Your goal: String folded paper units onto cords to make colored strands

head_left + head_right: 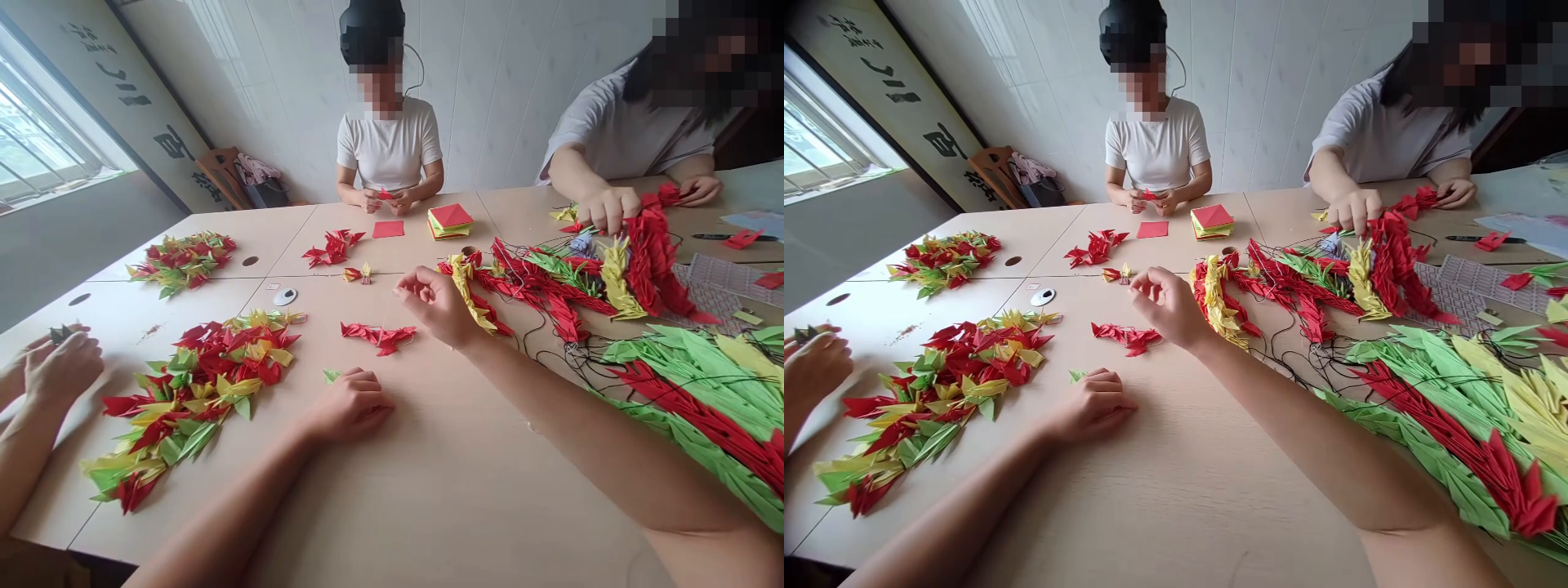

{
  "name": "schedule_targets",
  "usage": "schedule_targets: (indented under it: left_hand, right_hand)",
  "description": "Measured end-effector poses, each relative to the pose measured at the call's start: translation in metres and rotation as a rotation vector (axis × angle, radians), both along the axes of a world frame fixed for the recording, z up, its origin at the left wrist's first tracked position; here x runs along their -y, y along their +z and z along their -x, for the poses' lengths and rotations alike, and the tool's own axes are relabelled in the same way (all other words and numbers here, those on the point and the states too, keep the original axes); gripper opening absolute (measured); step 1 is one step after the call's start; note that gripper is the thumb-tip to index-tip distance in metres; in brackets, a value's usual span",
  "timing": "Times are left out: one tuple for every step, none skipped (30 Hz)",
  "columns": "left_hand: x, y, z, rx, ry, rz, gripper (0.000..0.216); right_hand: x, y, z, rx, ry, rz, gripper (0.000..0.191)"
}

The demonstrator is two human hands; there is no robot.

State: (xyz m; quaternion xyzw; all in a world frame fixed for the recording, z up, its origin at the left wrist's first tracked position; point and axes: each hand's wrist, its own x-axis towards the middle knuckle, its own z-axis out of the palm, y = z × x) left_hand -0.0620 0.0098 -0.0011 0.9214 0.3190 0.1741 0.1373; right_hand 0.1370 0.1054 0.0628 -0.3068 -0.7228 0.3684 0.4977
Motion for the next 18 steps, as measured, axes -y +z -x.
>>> schedule_targets:
  left_hand:
    - [0.000,0.000,0.000,0.005,0.003,-0.003,0.021]
    - [0.000,0.000,0.000,0.020,0.011,-0.005,0.021]
    - [0.001,0.000,0.000,0.047,0.023,-0.005,0.021]
    - [0.001,0.000,0.001,0.086,0.043,0.005,0.020]
    - [0.002,0.001,0.001,0.138,0.071,0.030,0.020]
    - [0.003,0.001,0.002,0.200,0.103,0.073,0.021]
    - [0.004,0.002,0.003,0.264,0.135,0.136,0.021]
    - [0.004,0.002,0.004,0.330,0.163,0.216,0.022]
    - [0.004,0.002,0.005,0.401,0.184,0.309,0.025]
    - [0.004,0.002,0.005,0.480,0.187,0.411,0.028]
    - [0.004,0.002,0.006,0.567,0.171,0.516,0.034]
    - [0.003,0.002,0.007,0.652,0.135,0.622,0.041]
    - [0.002,0.001,0.007,0.729,0.084,0.724,0.050]
    - [0.002,0.000,0.006,0.786,0.025,0.814,0.059]
    - [0.002,-0.001,0.005,0.815,-0.033,0.881,0.068]
    - [0.003,-0.002,0.004,0.808,-0.076,0.912,0.075]
    - [0.005,-0.003,0.002,0.755,-0.087,0.891,0.079]
    - [0.007,-0.004,-0.001,0.677,-0.073,0.832,0.081]
  right_hand:
    - [0.003,0.006,0.001,-0.064,0.031,0.027,0.016]
    - [0.007,0.012,0.002,-0.114,0.063,0.054,0.015]
    - [0.011,0.018,0.004,-0.157,0.097,0.082,0.015]
    - [0.015,0.023,0.006,-0.195,0.133,0.110,0.014]
    - [0.020,0.029,0.008,-0.227,0.171,0.137,0.013]
    - [0.025,0.034,0.010,-0.254,0.208,0.162,0.012]
    - [0.030,0.038,0.012,-0.278,0.244,0.187,0.011]
    - [0.035,0.042,0.013,-0.301,0.278,0.210,0.010]
    - [0.039,0.046,0.014,-0.326,0.307,0.231,0.009]
    - [0.042,0.049,0.015,-0.351,0.334,0.254,0.008]
    - [0.045,0.051,0.015,-0.372,0.358,0.280,0.008]
    - [0.047,0.053,0.015,-0.394,0.379,0.306,0.008]
    - [0.050,0.055,0.015,-0.411,0.401,0.330,0.008]
    - [0.052,0.056,0.015,-0.422,0.420,0.350,0.008]
    - [0.055,0.057,0.016,-0.423,0.439,0.365,0.008]
    - [0.058,0.057,0.016,-0.418,0.459,0.377,0.008]
    - [0.061,0.056,0.018,-0.405,0.487,0.386,0.007]
    - [0.066,0.055,0.019,-0.382,0.523,0.396,0.006]
